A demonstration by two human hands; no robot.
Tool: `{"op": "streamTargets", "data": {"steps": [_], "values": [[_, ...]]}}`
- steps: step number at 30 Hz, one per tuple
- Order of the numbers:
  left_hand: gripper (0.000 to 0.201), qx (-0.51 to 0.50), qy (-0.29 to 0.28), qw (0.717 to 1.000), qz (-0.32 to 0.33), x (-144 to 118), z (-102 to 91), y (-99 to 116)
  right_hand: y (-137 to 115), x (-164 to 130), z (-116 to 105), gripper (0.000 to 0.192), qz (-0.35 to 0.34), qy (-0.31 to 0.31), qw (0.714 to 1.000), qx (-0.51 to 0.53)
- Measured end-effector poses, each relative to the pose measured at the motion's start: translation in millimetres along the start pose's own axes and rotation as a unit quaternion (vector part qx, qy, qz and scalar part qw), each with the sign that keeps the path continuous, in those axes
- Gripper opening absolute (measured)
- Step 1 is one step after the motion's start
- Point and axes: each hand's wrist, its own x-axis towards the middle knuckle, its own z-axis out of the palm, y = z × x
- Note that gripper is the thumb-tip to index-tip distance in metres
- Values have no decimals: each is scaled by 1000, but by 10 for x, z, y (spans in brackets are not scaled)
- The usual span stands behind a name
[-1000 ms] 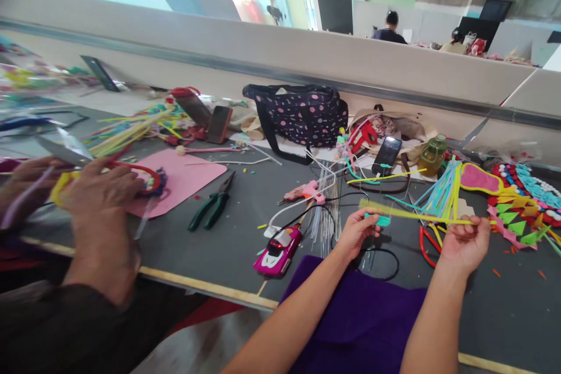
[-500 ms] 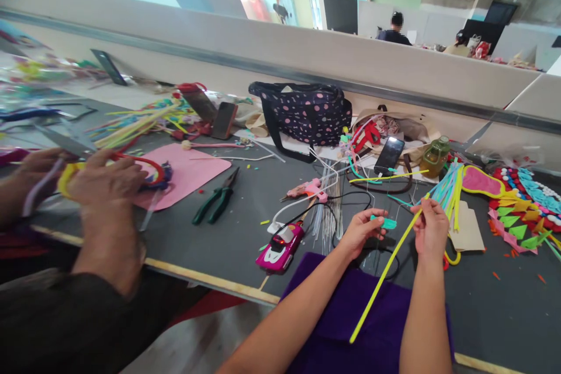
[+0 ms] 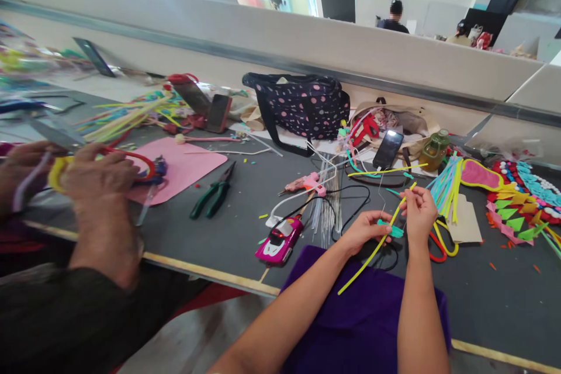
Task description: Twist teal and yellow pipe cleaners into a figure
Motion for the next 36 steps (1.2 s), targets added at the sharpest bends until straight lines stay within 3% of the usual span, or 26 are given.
{"op": "streamTargets", "data": {"steps": [7,14,36], "values": [[48,12,-15,1000,-7,2,8,-18,87,44,-41,30,-91,26,985,-147],[47,25,-31,999,-17,-19,32,3,69,70,-73,32,-122,61,972,-194],[40,54,-35,998,-8,-44,55,13,64,96,-118,38,-96,72,965,-235]]}}
